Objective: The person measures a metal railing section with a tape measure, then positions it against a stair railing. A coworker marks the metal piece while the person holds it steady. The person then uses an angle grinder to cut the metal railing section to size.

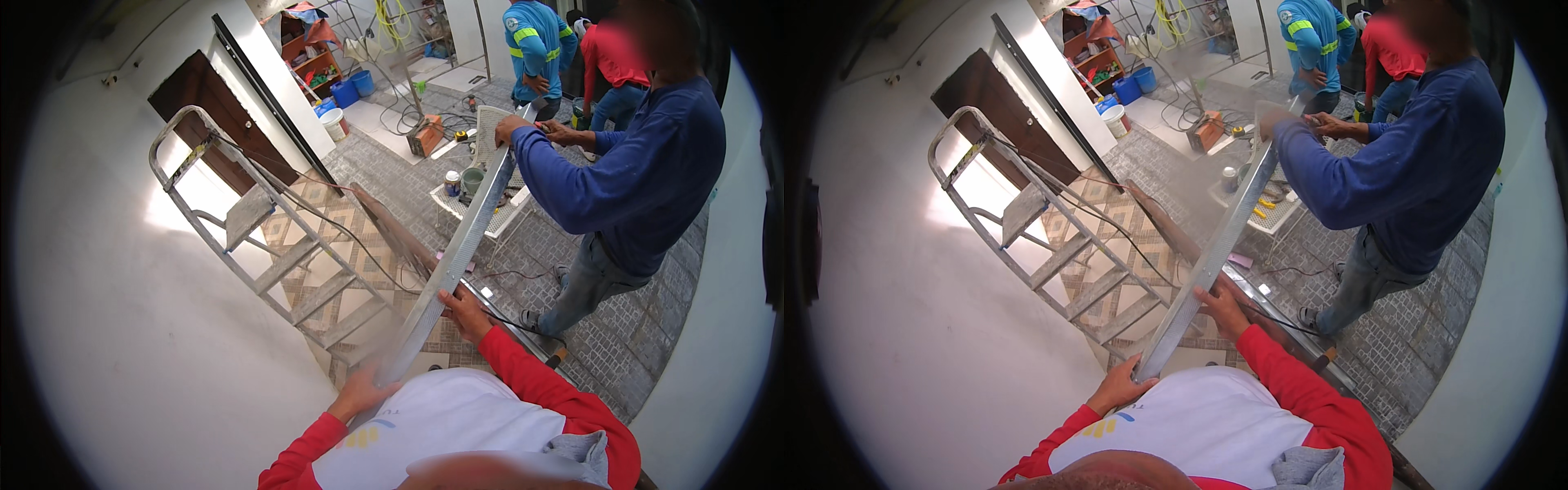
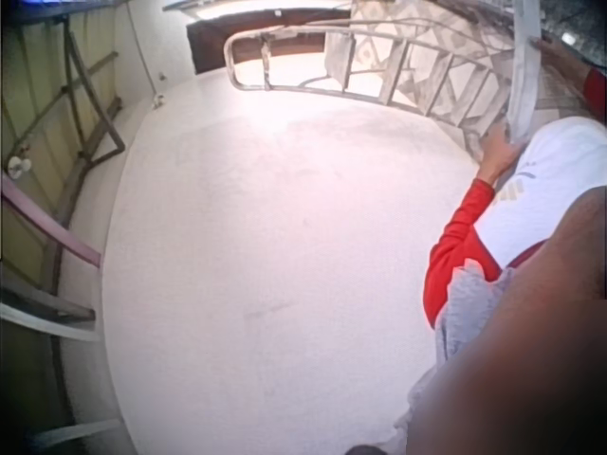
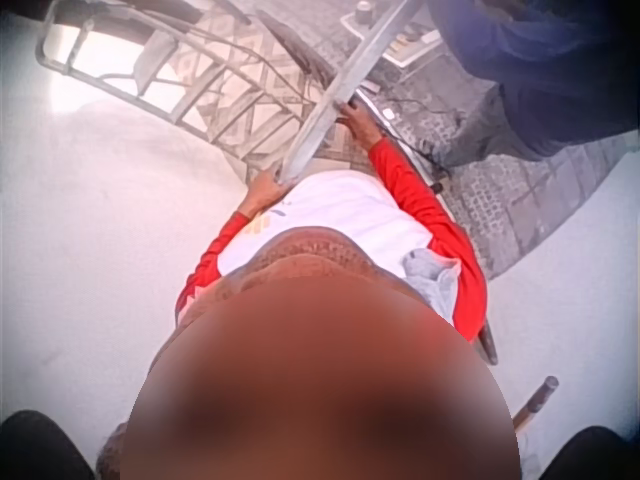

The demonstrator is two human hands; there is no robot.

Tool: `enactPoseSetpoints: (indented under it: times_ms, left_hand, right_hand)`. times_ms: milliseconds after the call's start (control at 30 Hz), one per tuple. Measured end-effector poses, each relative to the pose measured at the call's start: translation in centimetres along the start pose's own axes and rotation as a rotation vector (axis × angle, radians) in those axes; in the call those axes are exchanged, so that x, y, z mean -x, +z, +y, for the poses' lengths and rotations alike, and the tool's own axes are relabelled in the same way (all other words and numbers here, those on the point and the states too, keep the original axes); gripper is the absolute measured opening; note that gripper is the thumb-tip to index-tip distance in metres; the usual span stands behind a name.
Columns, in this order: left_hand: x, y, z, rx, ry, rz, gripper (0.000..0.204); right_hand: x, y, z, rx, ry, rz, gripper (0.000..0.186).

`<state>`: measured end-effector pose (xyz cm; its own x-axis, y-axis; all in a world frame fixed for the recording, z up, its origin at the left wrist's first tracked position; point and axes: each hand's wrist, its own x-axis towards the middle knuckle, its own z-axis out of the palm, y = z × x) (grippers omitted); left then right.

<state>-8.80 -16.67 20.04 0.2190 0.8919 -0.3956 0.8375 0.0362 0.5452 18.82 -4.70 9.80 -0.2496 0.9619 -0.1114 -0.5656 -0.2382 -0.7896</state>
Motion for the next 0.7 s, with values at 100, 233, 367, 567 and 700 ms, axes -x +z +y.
enactPoseSetpoints:
  times_ms: [100, 233, 367, 567, 700]
  left_hand:
    - [0.12, -0.05, 0.30, -0.006, 0.005, 0.012, 0.081]
    - [-0.02, -0.31, 0.37, -0.032, -0.041, -0.053, 0.098]
    - [0.11, -0.22, 0.29, 0.021, 0.011, -0.028, 0.098]
    - [0.25, -0.16, 0.45, 0.019, -0.002, -0.037, 0.098]
    - [0.32, -0.22, 0.65, 0.002, -0.031, -0.059, 0.099]
  right_hand:
    - [0.02, -0.08, -0.03, -0.003, -0.013, -0.010, 0.089]
    - [0.28, 0.07, -0.22, 0.003, -0.012, -0.005, 0.090]
    - [0.68, 0.43, -0.49, 0.008, -0.003, 0.012, 0.087]
    - [0.83, 0.33, -0.53, -0.006, -0.004, 0.007, 0.082]
    - [0.72, 0.04, -0.27, 0.011, 0.000, 0.020, 0.082]
